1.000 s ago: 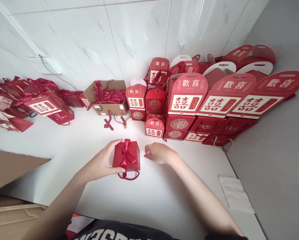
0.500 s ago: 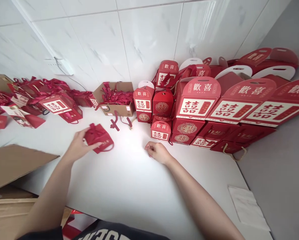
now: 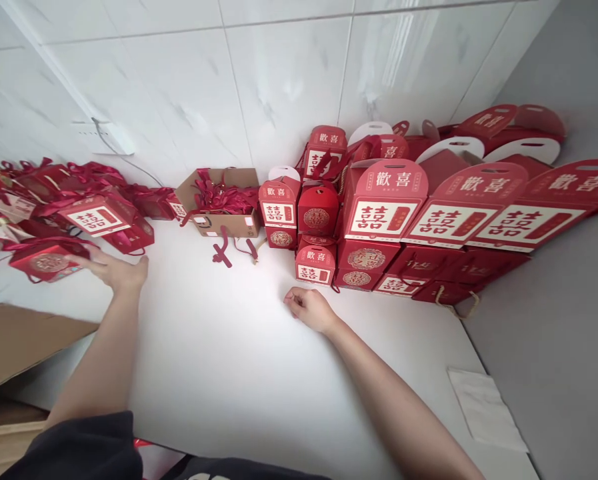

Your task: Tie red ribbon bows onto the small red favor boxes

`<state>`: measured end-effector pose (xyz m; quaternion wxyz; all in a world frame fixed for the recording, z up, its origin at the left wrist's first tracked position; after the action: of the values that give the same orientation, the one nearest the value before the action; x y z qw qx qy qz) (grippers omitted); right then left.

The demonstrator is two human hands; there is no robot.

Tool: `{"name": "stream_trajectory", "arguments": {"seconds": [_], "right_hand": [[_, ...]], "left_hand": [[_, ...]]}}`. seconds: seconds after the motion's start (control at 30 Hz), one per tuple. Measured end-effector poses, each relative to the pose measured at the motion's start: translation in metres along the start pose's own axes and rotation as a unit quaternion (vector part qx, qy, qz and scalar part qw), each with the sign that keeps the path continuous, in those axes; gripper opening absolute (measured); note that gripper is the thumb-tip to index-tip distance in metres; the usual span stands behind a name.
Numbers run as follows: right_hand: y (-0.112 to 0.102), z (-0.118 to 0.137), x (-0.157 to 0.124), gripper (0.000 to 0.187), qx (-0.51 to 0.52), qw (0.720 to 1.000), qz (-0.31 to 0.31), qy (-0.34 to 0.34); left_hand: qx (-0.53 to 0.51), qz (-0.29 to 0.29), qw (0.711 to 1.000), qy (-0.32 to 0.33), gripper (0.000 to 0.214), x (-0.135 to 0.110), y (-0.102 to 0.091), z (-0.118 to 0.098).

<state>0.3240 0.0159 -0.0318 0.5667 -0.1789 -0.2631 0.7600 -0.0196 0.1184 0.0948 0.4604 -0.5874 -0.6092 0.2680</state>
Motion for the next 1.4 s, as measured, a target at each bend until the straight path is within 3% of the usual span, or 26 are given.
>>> {"name": "stream_trajectory", "arguments": {"seconds": [0.07, 0.1, 0.13, 0.23, 0.3, 0.4, 0.5, 0.6, 0.67, 0.8, 0.9, 1.03, 1.17, 1.4], "right_hand": [[-0.004, 0.006, -0.002, 0.024, -0.031, 0.999, -0.022, -0.008], [-0.008, 0.010, -0.004, 0.025, -0.048, 0.998, -0.038, -0.013], [-0.013, 0.016, -0.005, 0.026, -0.065, 0.996, -0.056, -0.020], [-0.035, 0.038, -0.008, 0.028, -0.114, 0.985, -0.117, -0.051], [-0.055, 0.053, -0.006, 0.031, -0.180, 0.964, -0.183, -0.070], [-0.083, 0.061, 0.003, 0.044, -0.293, 0.919, -0.265, -0.014], [-0.094, 0.059, 0.015, 0.050, -0.337, 0.910, -0.235, 0.054], [-0.095, 0.075, 0.014, 0.040, -0.338, 0.923, -0.182, 0.021], [-0.094, 0.088, 0.005, 0.034, -0.309, 0.942, -0.133, -0.004], [-0.089, 0.112, -0.025, 0.013, -0.289, 0.956, -0.041, -0.034], [-0.086, 0.123, -0.043, 0.015, -0.238, 0.968, 0.018, -0.071], [-0.084, 0.114, -0.046, 0.038, -0.177, 0.977, 0.088, -0.077], [-0.086, 0.094, -0.037, 0.047, -0.228, 0.970, 0.080, -0.034], [-0.074, 0.104, -0.039, 0.057, -0.229, 0.966, 0.100, -0.069]], "left_hand": [[0.008, -0.161, 0.986, -0.036, 0.078, -0.003, -0.009, -0.007], [0.024, -0.210, 0.977, -0.038, 0.082, -0.005, -0.007, -0.017], [0.036, -0.218, 0.975, -0.024, 0.087, -0.005, 0.002, -0.032], [0.057, -0.160, 0.984, 0.049, 0.081, -0.004, 0.040, -0.084], [0.048, -0.130, 0.983, 0.124, 0.073, -0.006, 0.059, -0.122], [0.006, -0.098, 0.973, 0.209, 0.061, -0.006, 0.069, -0.168], [-0.054, -0.064, 0.964, 0.251, 0.047, -0.001, 0.064, -0.201], [-0.116, 0.007, 0.955, 0.271, 0.028, -0.001, 0.060, -0.225], [-0.138, 0.089, 0.940, 0.301, 0.024, -0.010, 0.068, -0.238], [-0.103, 0.234, 0.883, 0.393, 0.021, -0.046, 0.094, -0.251], [-0.101, 0.271, 0.847, 0.446, 0.023, -0.066, 0.102, -0.253], [-0.077, 0.277, 0.829, 0.479, 0.021, -0.079, 0.107, -0.256], [-0.040, 0.252, 0.836, 0.485, 0.020, -0.082, 0.116, -0.257], [0.008, 0.221, 0.830, 0.512, 0.029, -0.088, 0.120, -0.259]]}}
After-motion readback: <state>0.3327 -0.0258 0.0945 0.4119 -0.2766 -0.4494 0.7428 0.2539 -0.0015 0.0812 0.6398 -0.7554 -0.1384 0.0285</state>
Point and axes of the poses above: each hand's wrist, its own x-axis towards the middle knuckle, its own y-axis out of the palm, z = x × y, the point moved 8 cm from there along x, towards the middle knuckle, and after that the axes turned 1 degree about -z, right-handed, at the moved point
